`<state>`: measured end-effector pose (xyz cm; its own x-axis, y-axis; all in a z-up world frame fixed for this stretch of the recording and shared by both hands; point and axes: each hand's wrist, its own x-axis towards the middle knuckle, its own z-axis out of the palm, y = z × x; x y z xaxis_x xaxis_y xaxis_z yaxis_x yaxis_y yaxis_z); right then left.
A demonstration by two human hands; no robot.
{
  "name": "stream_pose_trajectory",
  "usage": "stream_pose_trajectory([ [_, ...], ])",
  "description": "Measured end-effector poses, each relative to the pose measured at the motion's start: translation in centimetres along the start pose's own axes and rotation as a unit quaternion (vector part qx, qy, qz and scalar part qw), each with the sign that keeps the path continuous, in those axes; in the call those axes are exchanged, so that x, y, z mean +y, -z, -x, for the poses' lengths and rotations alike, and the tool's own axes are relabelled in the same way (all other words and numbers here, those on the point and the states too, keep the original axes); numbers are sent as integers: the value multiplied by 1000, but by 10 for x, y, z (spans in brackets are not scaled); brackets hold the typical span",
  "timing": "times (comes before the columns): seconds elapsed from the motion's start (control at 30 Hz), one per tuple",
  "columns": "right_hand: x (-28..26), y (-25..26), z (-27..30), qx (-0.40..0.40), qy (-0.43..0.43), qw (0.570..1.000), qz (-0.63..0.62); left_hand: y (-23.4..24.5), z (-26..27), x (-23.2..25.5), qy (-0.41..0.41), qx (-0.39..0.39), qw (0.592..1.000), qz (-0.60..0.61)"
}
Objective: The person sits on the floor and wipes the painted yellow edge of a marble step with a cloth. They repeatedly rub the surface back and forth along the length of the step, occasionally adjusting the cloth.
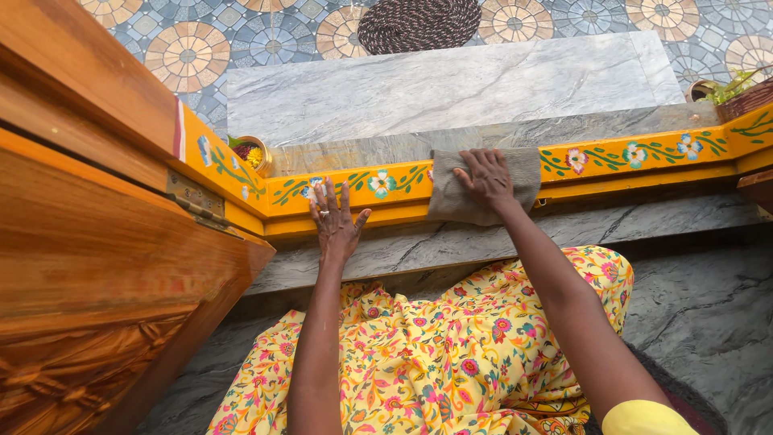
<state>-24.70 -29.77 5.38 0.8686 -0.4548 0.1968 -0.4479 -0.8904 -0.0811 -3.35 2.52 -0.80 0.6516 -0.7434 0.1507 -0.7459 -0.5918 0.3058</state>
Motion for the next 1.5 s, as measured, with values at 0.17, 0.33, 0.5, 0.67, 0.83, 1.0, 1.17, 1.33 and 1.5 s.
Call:
stream_pose_trajectory([
  [0.17,61,14,13,-7,-72,997,-1,0,1,1,-1,8,1000,-12],
  [0.33,87,12,12,-42,-116,992,-11,-3,0,1,-5,-1,1000,-28],
  [0.5,80,5,2,-74,-176,982,6,-2,-4,2,0,-35,999,-34],
  [0.67,24,-10,-25,-120,-150,981,-17,1,-3,5,-1,-27,999,-31],
  [0.83,-84,-24,-59,-153,-90,983,-52,4,-3,6,-3,-14,1000,-27],
  [1.0,-186,-29,-81,-121,-28,991,-59,6,-4,9,9,-24,999,-28],
  [1.17,-217,-29,-83,-44,24,995,-87,5,-5,8,11,-7,999,-37],
  [1.33,-212,-27,-83,-64,36,992,-99,5,-5,7,14,-21,999,-30],
  [1.5,-196,-19,-79,-74,36,992,-96,7,-5,6,11,-35,999,-34],
])
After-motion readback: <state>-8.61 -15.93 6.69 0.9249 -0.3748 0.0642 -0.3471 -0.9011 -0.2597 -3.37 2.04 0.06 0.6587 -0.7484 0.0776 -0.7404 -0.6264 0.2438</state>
